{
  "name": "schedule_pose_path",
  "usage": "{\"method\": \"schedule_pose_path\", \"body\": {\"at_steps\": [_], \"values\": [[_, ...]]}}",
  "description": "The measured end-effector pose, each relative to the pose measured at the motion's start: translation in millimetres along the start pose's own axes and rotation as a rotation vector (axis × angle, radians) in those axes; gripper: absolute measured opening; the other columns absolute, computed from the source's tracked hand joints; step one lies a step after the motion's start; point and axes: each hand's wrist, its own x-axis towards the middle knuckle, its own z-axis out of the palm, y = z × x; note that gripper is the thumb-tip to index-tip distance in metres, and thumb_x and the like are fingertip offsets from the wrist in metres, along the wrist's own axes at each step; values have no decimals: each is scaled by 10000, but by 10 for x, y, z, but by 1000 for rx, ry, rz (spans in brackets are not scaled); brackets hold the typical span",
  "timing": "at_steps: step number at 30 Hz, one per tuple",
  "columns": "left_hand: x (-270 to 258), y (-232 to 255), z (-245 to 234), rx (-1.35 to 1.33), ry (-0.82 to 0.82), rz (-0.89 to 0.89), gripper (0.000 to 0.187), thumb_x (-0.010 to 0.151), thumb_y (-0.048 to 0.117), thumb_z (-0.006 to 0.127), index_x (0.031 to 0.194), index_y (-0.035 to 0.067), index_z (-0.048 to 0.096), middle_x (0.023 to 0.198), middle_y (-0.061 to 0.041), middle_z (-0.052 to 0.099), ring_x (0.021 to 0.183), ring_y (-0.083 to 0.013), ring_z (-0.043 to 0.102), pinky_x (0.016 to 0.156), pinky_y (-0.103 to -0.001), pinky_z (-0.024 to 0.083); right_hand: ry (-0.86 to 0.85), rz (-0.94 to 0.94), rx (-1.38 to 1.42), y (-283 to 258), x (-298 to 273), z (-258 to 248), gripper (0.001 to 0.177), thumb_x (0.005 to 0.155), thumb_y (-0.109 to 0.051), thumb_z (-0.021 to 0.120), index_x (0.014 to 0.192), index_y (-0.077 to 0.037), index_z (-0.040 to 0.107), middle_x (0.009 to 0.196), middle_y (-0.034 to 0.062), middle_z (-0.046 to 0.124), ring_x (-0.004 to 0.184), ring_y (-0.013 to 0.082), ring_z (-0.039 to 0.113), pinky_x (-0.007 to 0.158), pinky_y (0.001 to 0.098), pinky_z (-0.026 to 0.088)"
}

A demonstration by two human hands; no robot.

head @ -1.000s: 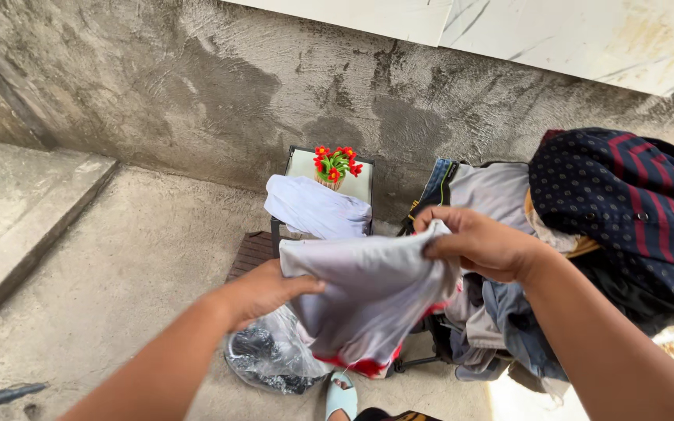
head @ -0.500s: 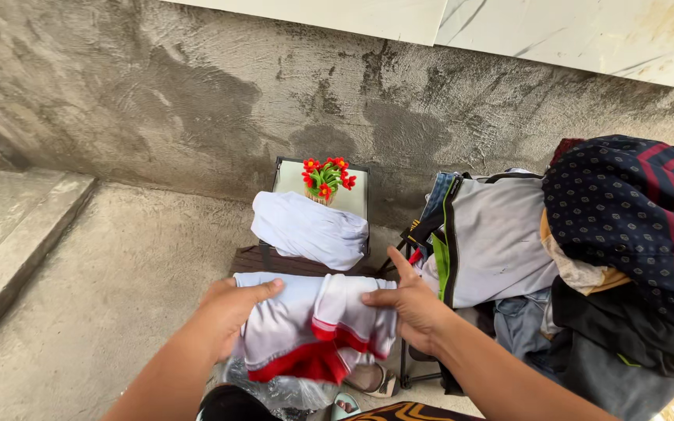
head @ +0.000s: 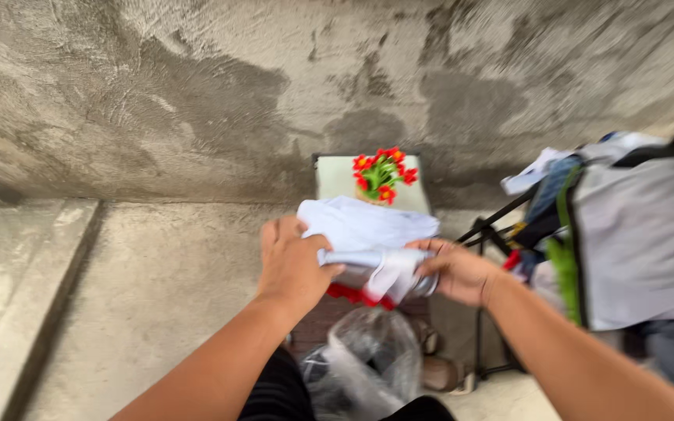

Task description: The person picks up clothing items from a pile, smooths them out, folds them, and then places some items into a plastic bag.

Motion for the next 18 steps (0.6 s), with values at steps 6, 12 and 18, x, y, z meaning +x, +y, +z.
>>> {"method": "schedule_pose_path", "body": {"at_steps": [6,12,18], "values": [[316,-440,44,-257,-416,-255,299,816,259,790,1060,105,711,1018,-184,739,977,-383,699,852,-470,537,574,-28,-276,155,1764,-482,481,863,-186,757,1319,-72,655,1145,107,720,940,238,660,791,416,510],[344,-714,87,-310,-423,-320,350,835,276,769,1123,92,695,1049,-204,738,1000,-379,703,872,-458,542,944,-210,-655,200,2715,-497,1100,535,-328,1036,1422,-20,462,1263,207,650,1066,307,648,908,441,559],[454,-917,310,-351,-427,-342,441,824,308,780,1161,47,668,1033,-223,742,993,-362,721,892,-434,544,1029,-277,-840,-39,2771,55,1037,518,-380,1026,1394,-140,524,1385,121,602,1293,412,473,1065,510,430]]}}
